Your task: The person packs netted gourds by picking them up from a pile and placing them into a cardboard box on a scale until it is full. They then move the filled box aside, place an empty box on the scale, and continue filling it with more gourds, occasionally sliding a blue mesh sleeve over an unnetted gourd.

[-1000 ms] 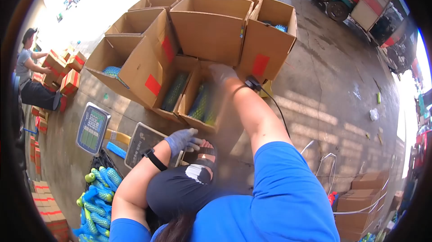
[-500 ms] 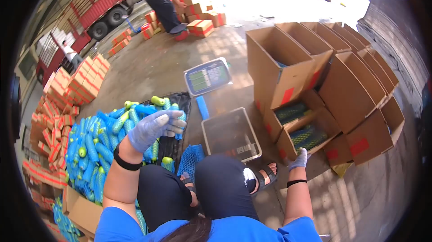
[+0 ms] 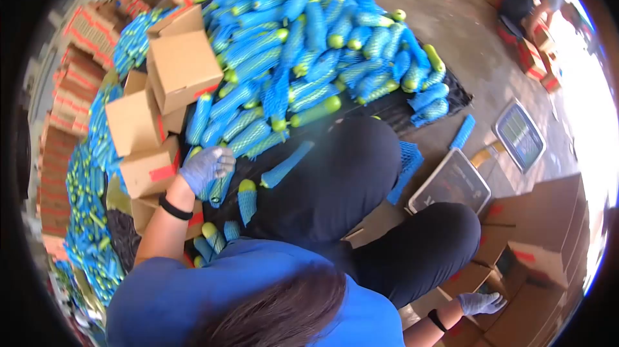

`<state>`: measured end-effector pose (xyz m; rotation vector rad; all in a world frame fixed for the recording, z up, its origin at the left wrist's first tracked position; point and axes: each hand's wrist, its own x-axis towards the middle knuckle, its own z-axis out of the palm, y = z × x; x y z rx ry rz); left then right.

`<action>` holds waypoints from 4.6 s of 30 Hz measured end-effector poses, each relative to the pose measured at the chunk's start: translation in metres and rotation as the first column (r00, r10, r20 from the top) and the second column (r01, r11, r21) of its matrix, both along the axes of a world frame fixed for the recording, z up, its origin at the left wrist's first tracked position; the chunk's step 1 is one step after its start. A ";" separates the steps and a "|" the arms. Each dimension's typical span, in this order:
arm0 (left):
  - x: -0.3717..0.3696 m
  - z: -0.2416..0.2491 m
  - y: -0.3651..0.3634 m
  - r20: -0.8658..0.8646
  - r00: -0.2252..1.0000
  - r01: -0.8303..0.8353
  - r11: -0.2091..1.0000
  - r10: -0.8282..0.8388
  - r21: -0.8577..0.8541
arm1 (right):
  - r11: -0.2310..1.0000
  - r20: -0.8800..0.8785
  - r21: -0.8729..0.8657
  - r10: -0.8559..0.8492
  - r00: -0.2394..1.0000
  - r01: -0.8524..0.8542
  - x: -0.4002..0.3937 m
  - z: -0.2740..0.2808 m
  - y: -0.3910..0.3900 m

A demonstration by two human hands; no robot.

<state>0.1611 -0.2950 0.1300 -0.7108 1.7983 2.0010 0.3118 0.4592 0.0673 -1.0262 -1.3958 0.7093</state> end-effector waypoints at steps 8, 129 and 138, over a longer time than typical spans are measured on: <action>-0.096 -0.085 -0.246 -0.417 0.864 -0.504 0.472 0.283 -0.723 | 0.813 -0.294 0.039 0.565 0.771 -0.581 -0.131 0.134 -0.047; -0.137 -0.155 -0.014 -0.060 0.996 -0.039 0.283 -0.065 -0.958 | 0.718 0.728 -0.571 0.219 -0.650 -0.398 -0.337 -0.070 -0.042; -0.224 0.017 0.138 -0.695 0.495 -0.112 0.755 -0.521 -0.646 | 0.546 0.809 -0.562 0.204 -0.552 -0.622 -0.316 -0.022 -0.029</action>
